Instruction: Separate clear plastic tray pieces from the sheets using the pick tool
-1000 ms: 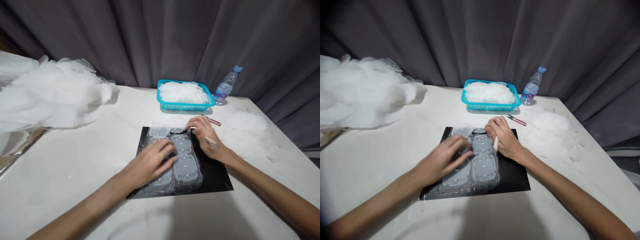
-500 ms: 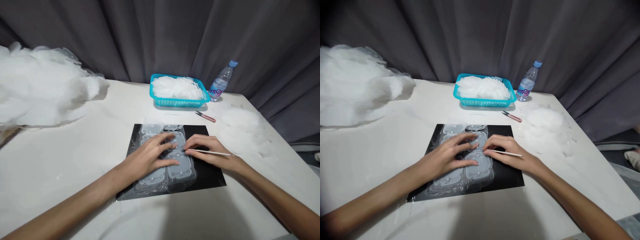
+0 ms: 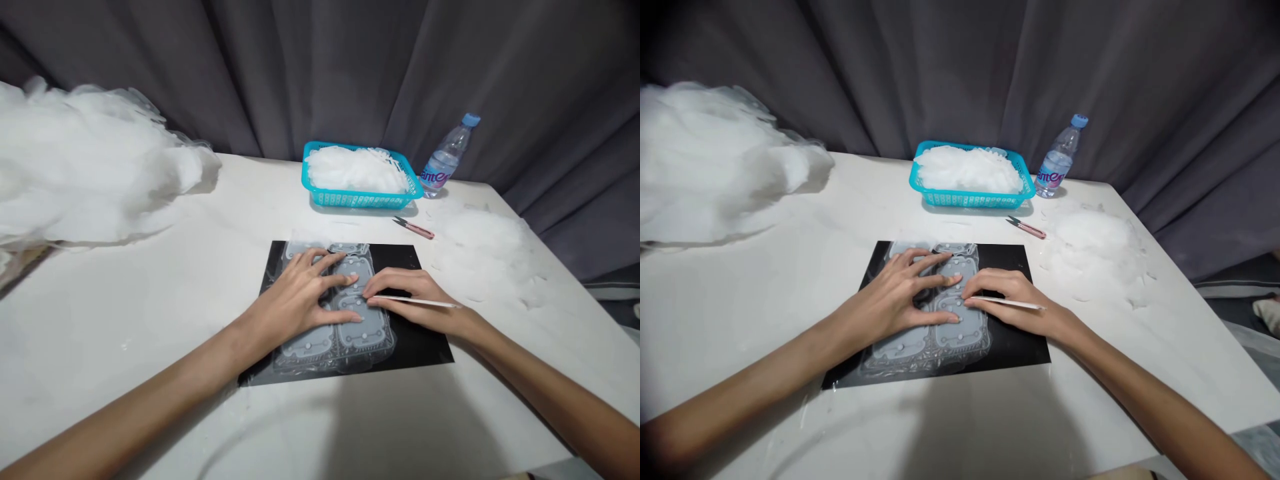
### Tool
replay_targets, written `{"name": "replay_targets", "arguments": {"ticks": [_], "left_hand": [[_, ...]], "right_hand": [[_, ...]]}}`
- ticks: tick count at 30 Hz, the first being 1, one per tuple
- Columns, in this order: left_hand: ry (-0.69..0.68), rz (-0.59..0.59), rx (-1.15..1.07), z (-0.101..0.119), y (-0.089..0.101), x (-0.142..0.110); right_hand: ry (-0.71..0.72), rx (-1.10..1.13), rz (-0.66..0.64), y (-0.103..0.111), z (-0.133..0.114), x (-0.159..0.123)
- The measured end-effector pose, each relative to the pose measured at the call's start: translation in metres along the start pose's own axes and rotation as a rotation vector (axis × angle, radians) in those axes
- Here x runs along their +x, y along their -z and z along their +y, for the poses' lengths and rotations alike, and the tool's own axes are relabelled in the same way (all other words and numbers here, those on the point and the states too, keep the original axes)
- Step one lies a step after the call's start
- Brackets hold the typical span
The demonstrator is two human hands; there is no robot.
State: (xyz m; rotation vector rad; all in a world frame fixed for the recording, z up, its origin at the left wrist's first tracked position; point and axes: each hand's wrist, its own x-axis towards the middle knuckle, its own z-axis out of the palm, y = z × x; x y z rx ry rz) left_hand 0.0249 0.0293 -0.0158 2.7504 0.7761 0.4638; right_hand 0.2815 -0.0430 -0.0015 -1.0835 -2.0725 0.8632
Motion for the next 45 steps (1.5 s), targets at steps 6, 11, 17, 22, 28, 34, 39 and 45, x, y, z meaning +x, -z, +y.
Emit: {"name": "replay_targets", "arguments": {"ticks": [6,11,17,22,28,34,39,45], "left_hand": [[0.012,-0.012,0.039,0.002,-0.001,0.001],[0.011,-0.021,0.03,0.003,0.0,0.001],[0.026,-0.04,0.042,0.004,0.0,0.0],[0.036,-0.043,0.045,0.003,-0.001,-0.001],[0.047,-0.034,0.025,0.003,-0.003,-0.001],[0.055,-0.039,0.012,0.002,-0.001,0.0],[0.076,-0.04,-0.014,0.002,0.001,-0.001],[0.084,-0.029,-0.02,0.001,0.0,-0.001]], "right_hand": [[-0.02,0.011,-0.004,-0.003,0.002,-0.002],[0.005,-0.014,-0.013,-0.002,0.003,0.0],[0.086,-0.051,-0.026,-0.004,0.003,0.0],[0.237,-0.165,-0.053,-0.002,0.005,0.001],[0.216,-0.205,-0.111,0.012,0.007,-0.004],[0.081,-0.107,-0.126,0.024,0.004,-0.009],[0.037,-0.028,-0.049,0.02,0.0,-0.005],[0.104,-0.078,-0.097,0.009,0.004,-0.003]]}}
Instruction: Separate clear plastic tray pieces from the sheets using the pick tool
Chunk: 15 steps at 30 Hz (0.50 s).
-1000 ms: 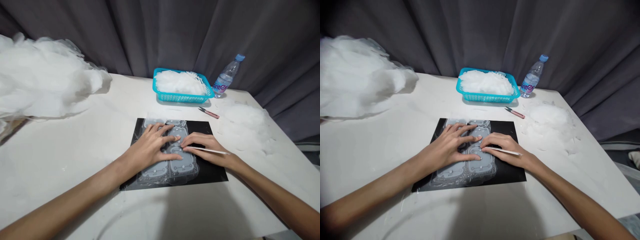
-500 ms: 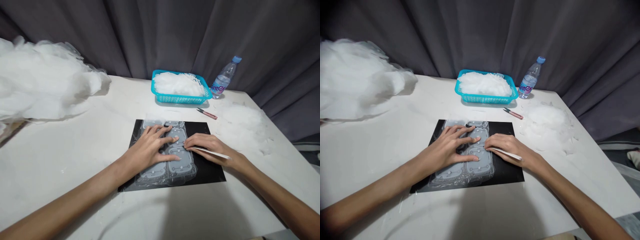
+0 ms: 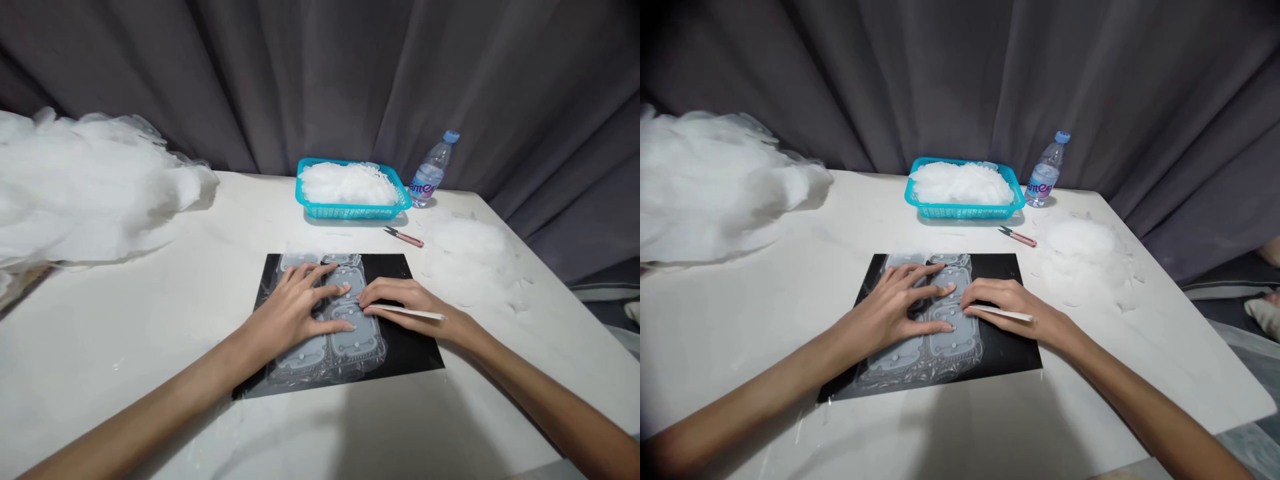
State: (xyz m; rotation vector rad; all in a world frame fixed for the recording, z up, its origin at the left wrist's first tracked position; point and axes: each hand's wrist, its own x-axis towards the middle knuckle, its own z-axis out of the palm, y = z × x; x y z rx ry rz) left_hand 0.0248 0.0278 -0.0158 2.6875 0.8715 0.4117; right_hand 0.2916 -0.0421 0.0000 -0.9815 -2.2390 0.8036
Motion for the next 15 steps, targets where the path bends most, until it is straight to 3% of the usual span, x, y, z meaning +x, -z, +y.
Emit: {"name": "replay_targets", "arguments": {"ticks": [9,15], "left_hand": [[0.02,-0.006,-0.115,-0.006,-0.004,-0.003],[0.067,0.015,-0.146,-0.003,-0.008,-0.002]], "right_hand": [[0.227,-0.359,0.089,-0.02,0.013,-0.001],[0.163,-0.493,0.092,-0.026,0.013,0.008]]}}
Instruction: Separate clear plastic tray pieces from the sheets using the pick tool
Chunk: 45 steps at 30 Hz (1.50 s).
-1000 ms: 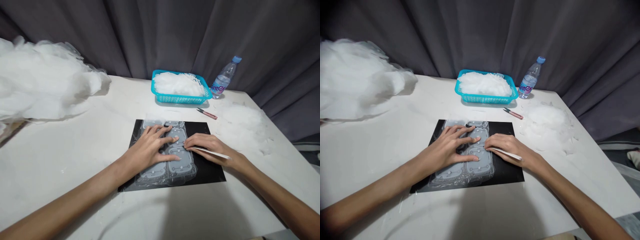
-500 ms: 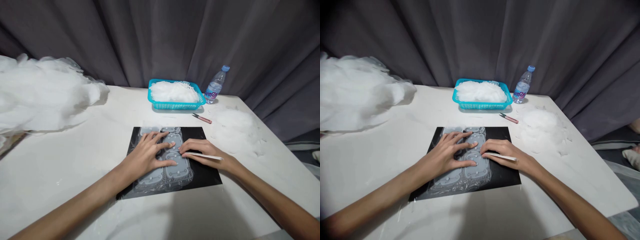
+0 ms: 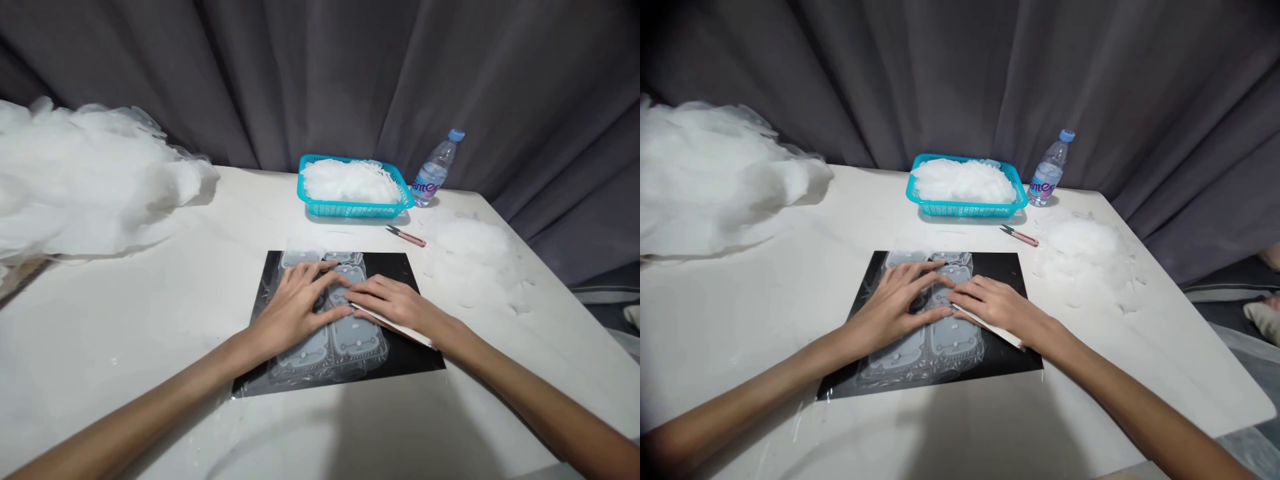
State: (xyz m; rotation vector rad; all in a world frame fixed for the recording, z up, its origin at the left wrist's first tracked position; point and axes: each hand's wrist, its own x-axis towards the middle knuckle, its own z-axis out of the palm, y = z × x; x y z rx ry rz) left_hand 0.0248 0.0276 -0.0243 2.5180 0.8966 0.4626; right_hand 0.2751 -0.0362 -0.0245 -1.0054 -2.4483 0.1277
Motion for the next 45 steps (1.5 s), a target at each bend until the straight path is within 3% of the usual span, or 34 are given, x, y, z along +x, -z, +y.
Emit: {"name": "replay_targets", "arguments": {"ticks": [5,12,17,22,24,27,31,35,39,42,45], "left_hand": [[0.016,-0.005,-0.04,0.0,0.001,0.003],[0.038,-0.021,-0.024,0.0,-0.001,0.004],[0.025,0.023,-0.024,-0.003,-0.004,0.0],[0.08,0.187,-0.115,0.013,0.01,-0.004],[0.176,0.13,-0.237,0.02,0.019,-0.001],[0.356,-0.048,-0.518,0.022,0.028,0.01],[0.422,-0.183,-0.848,0.009,0.032,0.021],[0.496,-0.217,-0.98,0.002,0.033,0.021],[0.517,-0.178,-1.006,0.008,0.034,0.02],[0.526,-0.149,-1.013,0.01,0.033,0.019],[0.491,-0.145,-0.999,0.008,0.032,0.018]], "right_hand": [[-0.009,0.052,0.016,0.0,-0.001,0.005],[-0.392,0.243,0.277,0.006,0.02,0.026],[-0.517,0.247,0.37,0.022,0.037,0.029],[-0.459,0.409,0.326,0.027,0.007,0.026],[-0.426,0.483,0.311,0.024,-0.01,0.027],[-0.352,0.617,0.222,0.022,-0.028,0.029],[-0.314,0.794,0.077,0.034,-0.03,0.027],[-0.34,0.631,0.192,0.046,-0.011,0.024],[-0.375,0.278,0.305,0.035,0.005,0.019],[-0.388,0.187,0.161,0.023,0.006,0.016],[-0.33,0.29,-0.022,0.018,0.0,0.016]]}}
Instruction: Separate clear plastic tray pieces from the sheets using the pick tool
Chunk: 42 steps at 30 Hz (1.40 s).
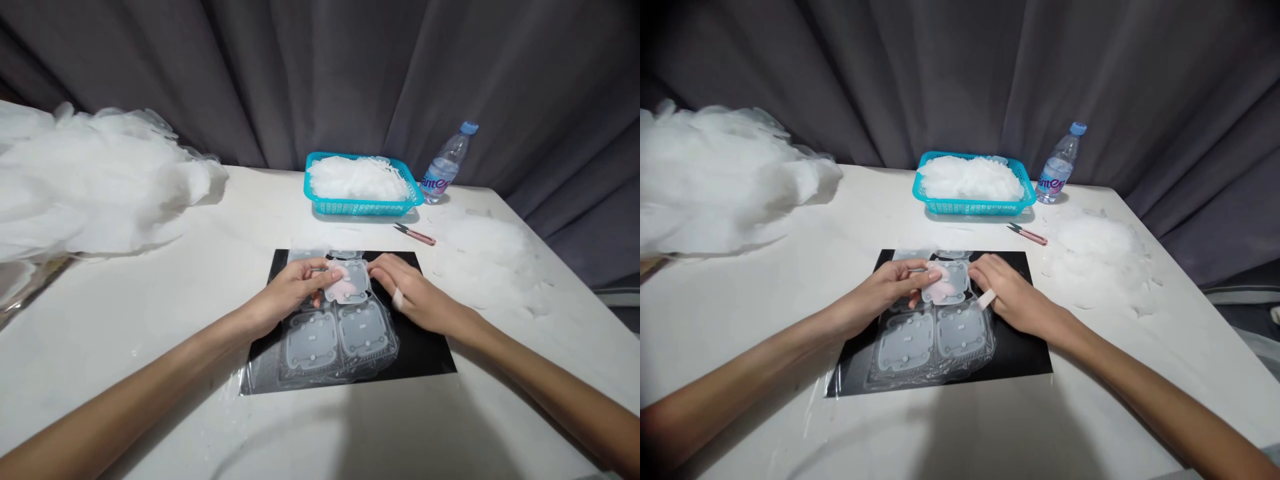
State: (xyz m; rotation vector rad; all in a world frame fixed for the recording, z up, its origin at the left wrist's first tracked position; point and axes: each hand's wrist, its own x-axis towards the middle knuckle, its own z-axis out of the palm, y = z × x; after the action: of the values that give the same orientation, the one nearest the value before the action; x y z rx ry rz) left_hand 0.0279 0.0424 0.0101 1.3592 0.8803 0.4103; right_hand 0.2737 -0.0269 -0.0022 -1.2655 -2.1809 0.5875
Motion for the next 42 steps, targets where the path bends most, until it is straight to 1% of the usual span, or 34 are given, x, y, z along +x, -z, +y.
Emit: {"name": "replay_targets", "arguments": {"ticks": [1,3,7,10,16,20,23,31,35,37,40,42], "left_hand": [[-0.017,-0.01,0.016,-0.001,0.001,0.0],[-0.051,-0.016,0.064,-0.001,0.002,0.0],[-0.092,0.006,0.139,-0.001,0.004,-0.001],[-0.102,0.0,0.151,0.0,0.004,-0.003],[-0.104,-0.035,0.111,0.006,0.0,-0.005],[-0.083,-0.062,0.067,0.007,0.0,-0.005],[-0.077,-0.076,0.053,0.006,0.0,-0.004],[-0.049,-0.04,0.094,0.006,0.0,-0.004],[-0.043,-0.028,0.084,0.005,-0.001,-0.003],[-0.027,-0.026,0.049,0.004,-0.003,-0.003],[0.02,-0.042,-0.068,0.003,-0.01,-0.004],[0.026,0.002,-0.132,0.003,-0.015,-0.004]], "right_hand": [[0.015,0.029,-0.047,-0.001,-0.003,0.0],[0.009,0.074,-0.076,0.0,-0.008,-0.001],[-0.107,0.212,-0.027,0.001,-0.012,-0.002],[-0.179,0.316,-0.042,0.001,-0.01,-0.003],[-0.264,0.477,0.001,-0.001,-0.006,-0.002],[-0.294,0.59,-0.014,0.0,-0.008,-0.001],[-0.304,0.614,-0.012,0.001,-0.01,0.0],[-0.343,0.603,-0.014,0.002,-0.009,-0.002],[-0.337,0.611,-0.016,0.001,-0.008,-0.003],[-0.327,0.625,-0.015,0.001,-0.009,-0.003],[-0.32,0.645,-0.033,0.003,-0.014,-0.002],[-0.317,0.649,-0.074,0.006,-0.018,-0.001]]}}
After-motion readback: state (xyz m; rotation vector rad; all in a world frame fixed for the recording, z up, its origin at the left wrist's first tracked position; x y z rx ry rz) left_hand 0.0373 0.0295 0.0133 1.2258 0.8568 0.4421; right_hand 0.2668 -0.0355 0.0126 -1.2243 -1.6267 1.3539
